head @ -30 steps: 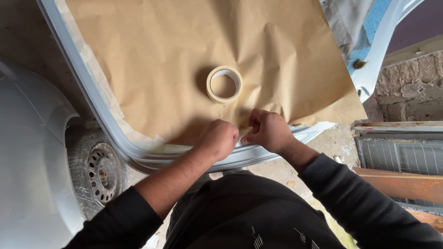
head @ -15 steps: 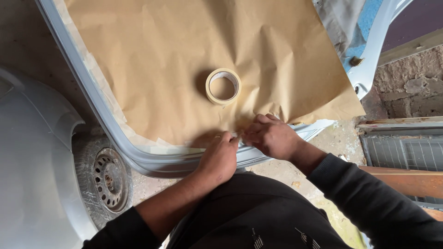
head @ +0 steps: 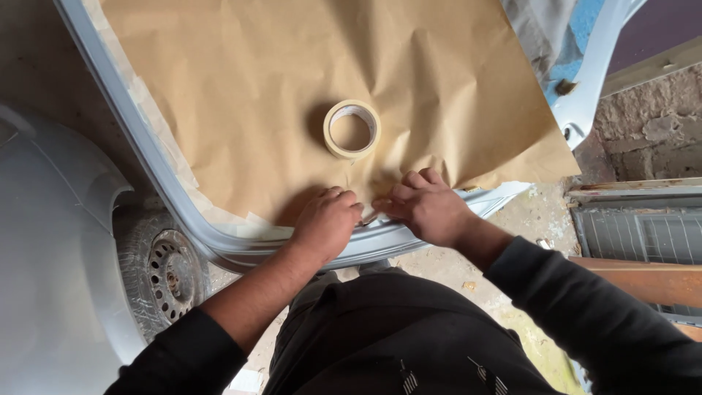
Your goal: The person tapes a sheet of brown paper onto the inner frame of a car door using masking tape. They repeatedly tear off pieces of tape and press them along the edges to secure the paper in place.
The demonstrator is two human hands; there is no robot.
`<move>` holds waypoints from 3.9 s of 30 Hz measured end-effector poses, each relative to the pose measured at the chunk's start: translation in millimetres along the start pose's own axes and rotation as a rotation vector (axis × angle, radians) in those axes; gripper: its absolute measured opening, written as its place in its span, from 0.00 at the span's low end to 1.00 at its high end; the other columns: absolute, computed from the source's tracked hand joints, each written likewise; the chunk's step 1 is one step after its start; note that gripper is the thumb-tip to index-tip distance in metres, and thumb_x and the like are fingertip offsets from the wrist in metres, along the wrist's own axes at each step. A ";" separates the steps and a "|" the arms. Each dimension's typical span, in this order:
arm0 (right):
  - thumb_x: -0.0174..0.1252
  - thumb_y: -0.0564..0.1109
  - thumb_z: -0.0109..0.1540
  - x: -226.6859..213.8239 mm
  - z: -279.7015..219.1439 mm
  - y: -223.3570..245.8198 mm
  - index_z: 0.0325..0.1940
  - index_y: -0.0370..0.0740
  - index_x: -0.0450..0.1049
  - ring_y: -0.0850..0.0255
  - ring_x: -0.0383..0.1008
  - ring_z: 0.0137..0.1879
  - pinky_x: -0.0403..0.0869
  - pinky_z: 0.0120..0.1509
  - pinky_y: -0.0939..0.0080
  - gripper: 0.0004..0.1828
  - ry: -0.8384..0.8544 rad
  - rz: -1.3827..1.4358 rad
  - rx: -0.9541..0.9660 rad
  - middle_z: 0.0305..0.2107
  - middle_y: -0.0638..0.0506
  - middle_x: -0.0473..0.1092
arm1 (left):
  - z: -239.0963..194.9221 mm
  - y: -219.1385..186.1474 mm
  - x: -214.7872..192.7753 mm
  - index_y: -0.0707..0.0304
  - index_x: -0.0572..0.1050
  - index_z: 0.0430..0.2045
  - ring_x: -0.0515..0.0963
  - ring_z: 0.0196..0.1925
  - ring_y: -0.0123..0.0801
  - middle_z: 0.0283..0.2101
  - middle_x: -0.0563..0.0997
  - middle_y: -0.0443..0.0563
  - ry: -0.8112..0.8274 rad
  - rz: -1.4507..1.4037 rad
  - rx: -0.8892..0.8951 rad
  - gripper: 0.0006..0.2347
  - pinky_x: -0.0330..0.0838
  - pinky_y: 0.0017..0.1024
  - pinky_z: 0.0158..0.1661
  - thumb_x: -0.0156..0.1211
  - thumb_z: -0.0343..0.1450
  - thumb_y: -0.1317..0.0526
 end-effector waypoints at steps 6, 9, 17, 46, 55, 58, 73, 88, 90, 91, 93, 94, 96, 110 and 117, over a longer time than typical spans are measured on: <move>0.69 0.61 0.64 17.4 -9.4 -6.6 0.36 0.62 0.83 0.58 0.69 0.52 0.64 0.57 0.53 0.08 -0.143 0.114 0.134 0.37 0.65 0.74 | -2.6 -3.1 -7.2 0.60 0.83 0.22 0.80 0.40 0.53 0.30 0.75 0.54 0.143 -0.098 -0.145 0.08 0.79 0.46 0.42 0.60 0.71 0.61; 0.76 0.60 0.58 27.6 -12.6 -8.2 0.29 0.61 0.84 0.57 0.71 0.49 0.66 0.55 0.56 0.09 -0.164 0.221 0.212 0.33 0.63 0.76 | 2.6 -10.5 -21.2 0.55 0.82 0.18 0.83 0.40 0.55 0.30 0.79 0.53 0.263 -0.250 -0.368 0.10 0.80 0.47 0.41 0.60 0.71 0.59; 0.79 0.56 0.54 19.8 -14.5 -12.1 0.35 0.63 0.88 0.56 0.73 0.49 0.69 0.54 0.54 0.07 -0.086 0.293 0.242 0.35 0.64 0.80 | 22.4 -11.5 -7.6 0.58 0.79 0.23 0.82 0.41 0.50 0.33 0.80 0.52 0.330 -0.272 -0.472 0.07 0.79 0.42 0.43 0.71 0.69 0.60; 0.55 0.42 0.71 -42.1 -77.8 34.9 0.55 0.43 0.81 0.46 0.76 0.59 0.74 0.62 0.45 0.12 -0.255 0.007 0.063 0.49 0.50 0.77 | 16.8 8.8 -68.5 0.59 0.87 0.20 0.77 0.49 0.43 0.37 0.84 0.47 0.189 0.088 0.087 0.12 0.65 0.47 0.61 0.57 0.63 0.54; 0.70 0.43 0.60 -39.8 -158.0 86.9 0.39 0.43 0.85 0.63 0.83 0.37 0.82 0.40 0.63 0.04 -0.286 0.287 0.664 0.34 0.57 0.81 | 72.3 20.3 -42.6 0.59 0.84 0.38 0.71 0.58 0.62 0.67 0.67 0.65 -0.092 -0.118 -0.497 0.14 0.72 0.51 0.53 0.74 0.68 0.50; 0.71 0.42 0.60 -61.3 -157.4 97.2 0.44 0.43 0.86 0.61 0.82 0.44 0.83 0.48 0.64 0.08 -0.411 0.381 0.734 0.41 0.53 0.80 | 77.0 6.4 -65.3 0.57 0.81 0.38 0.75 0.54 0.55 0.61 0.73 0.61 -0.094 -0.225 -0.266 0.16 0.73 0.46 0.50 0.77 0.66 0.50; 0.83 0.55 0.51 -112.8 -180.6 101.6 0.30 0.45 0.72 0.56 0.78 0.35 0.78 0.49 0.56 0.25 -0.560 0.461 0.422 0.27 0.55 0.76 | 52.0 -185.6 -91.0 0.74 0.84 0.43 0.88 0.37 0.31 0.39 0.89 0.55 0.259 -1.149 -0.443 0.11 0.88 0.26 0.41 0.71 0.67 0.74; 0.75 0.41 0.57 -103.2 -333.9 69.0 0.78 0.37 0.66 0.66 0.62 0.22 0.64 0.28 0.66 0.45 -0.545 1.028 0.446 0.17 0.59 0.67 | 42.7 -341.8 -49.1 0.61 0.76 0.38 0.79 0.27 0.34 0.31 0.85 0.49 0.164 -0.596 -0.432 0.03 0.76 0.34 0.31 0.60 0.73 0.67; 0.70 0.56 0.62 -92.9 -331.1 55.2 0.73 0.37 0.69 0.64 0.77 0.15 0.74 0.18 0.62 0.40 -0.448 0.484 0.559 0.14 0.57 0.78 | 39.2 -355.2 -69.9 0.62 0.73 0.35 0.79 0.31 0.35 0.33 0.81 0.49 0.107 -0.419 -0.240 0.01 0.75 0.35 0.34 0.56 0.74 0.69; 0.70 0.56 0.62 -89.7 -331.3 52.7 0.73 0.37 0.69 0.64 0.77 0.15 0.74 0.18 0.62 0.40 -0.448 0.490 0.556 0.14 0.57 0.78 | 32.4 -360.3 -73.4 0.62 0.73 0.35 0.79 0.31 0.35 0.33 0.81 0.49 0.108 -0.415 -0.246 0.01 0.75 0.35 0.34 0.56 0.74 0.69; 0.74 0.62 0.57 -85.0 -327.0 42.6 0.64 0.50 0.80 0.61 0.73 0.16 0.71 0.25 0.61 0.34 -0.408 0.579 0.605 0.12 0.57 0.74 | 18.0 -370.0 -81.5 0.60 0.75 0.36 0.82 0.37 0.38 0.36 0.82 0.49 0.005 -0.360 -0.209 0.07 0.77 0.34 0.41 0.59 0.69 0.73; 0.74 0.62 0.57 -91.0 -320.8 42.5 0.64 0.50 0.80 0.61 0.73 0.16 0.71 0.25 0.61 0.34 -0.403 0.580 0.572 0.12 0.57 0.74 | 14.5 -365.4 -84.2 0.60 0.75 0.36 0.82 0.37 0.38 0.36 0.82 0.49 -0.019 -0.346 -0.225 0.07 0.77 0.34 0.41 0.59 0.69 0.73; 0.67 0.49 0.65 -103.3 -307.3 46.6 0.39 0.47 0.86 0.62 0.70 0.16 0.72 0.24 0.62 0.06 -0.476 0.850 0.424 0.16 0.57 0.78 | 7.7 -349.9 -91.2 0.56 0.77 0.38 0.75 0.25 0.28 0.30 0.81 0.43 -0.047 -0.330 -0.466 0.03 0.69 0.30 0.27 0.64 0.74 0.63; 0.62 0.49 0.65 -109.4 -116.7 42.1 0.55 0.46 0.70 0.54 0.74 0.38 0.75 0.51 0.50 0.16 -0.404 0.281 -0.156 0.33 0.52 0.73 | -104.8 -177.5 -183.6 0.76 0.75 0.44 0.78 0.29 0.33 0.32 0.83 0.57 -0.678 -0.387 -1.116 0.14 0.73 0.29 0.33 0.73 0.70 0.65; 0.46 0.47 0.70 15.0 82.9 10.4 0.89 0.45 0.42 0.49 0.75 0.66 0.65 0.75 0.50 0.43 -0.036 0.043 -0.076 0.60 0.44 0.75 | -146.7 -79.1 -92.9 0.74 0.73 0.36 0.84 0.23 0.39 0.26 0.86 0.63 -0.644 -0.791 -1.009 0.19 0.79 0.31 0.27 0.81 0.60 0.73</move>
Point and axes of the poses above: each hand's wrist, its own z-axis towards the middle knuckle, its own x-axis out of the palm, y = z × x, the point moved 1 cm from there along z, towards the middle knuckle
